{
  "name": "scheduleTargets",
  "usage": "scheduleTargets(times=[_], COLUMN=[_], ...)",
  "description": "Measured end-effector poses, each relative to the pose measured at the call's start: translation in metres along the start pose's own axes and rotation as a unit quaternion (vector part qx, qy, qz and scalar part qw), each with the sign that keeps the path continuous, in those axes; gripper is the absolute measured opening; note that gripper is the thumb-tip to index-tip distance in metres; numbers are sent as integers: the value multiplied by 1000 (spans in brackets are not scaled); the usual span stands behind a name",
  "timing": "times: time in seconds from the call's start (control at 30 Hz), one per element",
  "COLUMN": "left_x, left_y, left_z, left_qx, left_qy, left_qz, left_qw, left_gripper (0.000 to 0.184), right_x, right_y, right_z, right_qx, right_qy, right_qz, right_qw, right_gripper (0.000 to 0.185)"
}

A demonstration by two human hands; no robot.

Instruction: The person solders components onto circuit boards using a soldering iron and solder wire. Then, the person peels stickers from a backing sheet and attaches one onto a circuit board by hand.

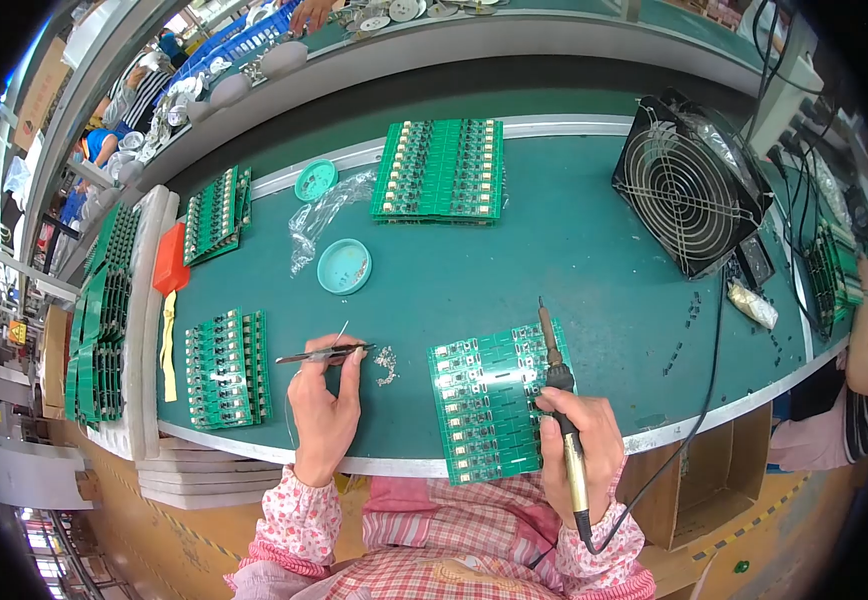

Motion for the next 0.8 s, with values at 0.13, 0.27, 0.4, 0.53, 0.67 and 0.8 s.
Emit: scheduleTargets(times=[0.13, 0.27, 0.4, 0.53, 0.67, 0.8], left_x=[-1, -2, 0, -3, 2, -1], left_y=[0, 0, 0, 1, 1, 3], left_z=[1, 2, 1, 0, 0, 2], left_qx=[4, 5, -3, 3, -11, -18], left_qy=[-6, -13, -8, 0, -19, 10], left_qz=[-2, -7, -9, 14, -3, -11], left_qw=[1000, 1000, 1000, 1000, 1000, 1000], left_gripper=[8, 8, 7, 8, 9, 12], right_x=[0, 2, 2, 2, 1, 2], right_y=[-1, -2, -2, -1, 1, -1], right_z=[1, 2, 2, 4, -1, -2], right_qx=[0, 6, 6, 0, -19, -22], right_qy=[2, 4, 1, 8, -12, -16], right_qz=[8, 5, 5, 7, -10, -7], right_qw=[1000, 1000, 1000, 1000, 1000, 1000], right_gripper=[22, 22, 22, 22, 20, 20])
Point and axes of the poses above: each hand's wrist, its own y-axis away from the middle knuckle, its own z-axis out of the back of the hand, x = y × z, the point moved 1 cm from there along -y, towards the middle knuckle, and after that the axes turned 4 degrees about y, right-handed, at the moved point
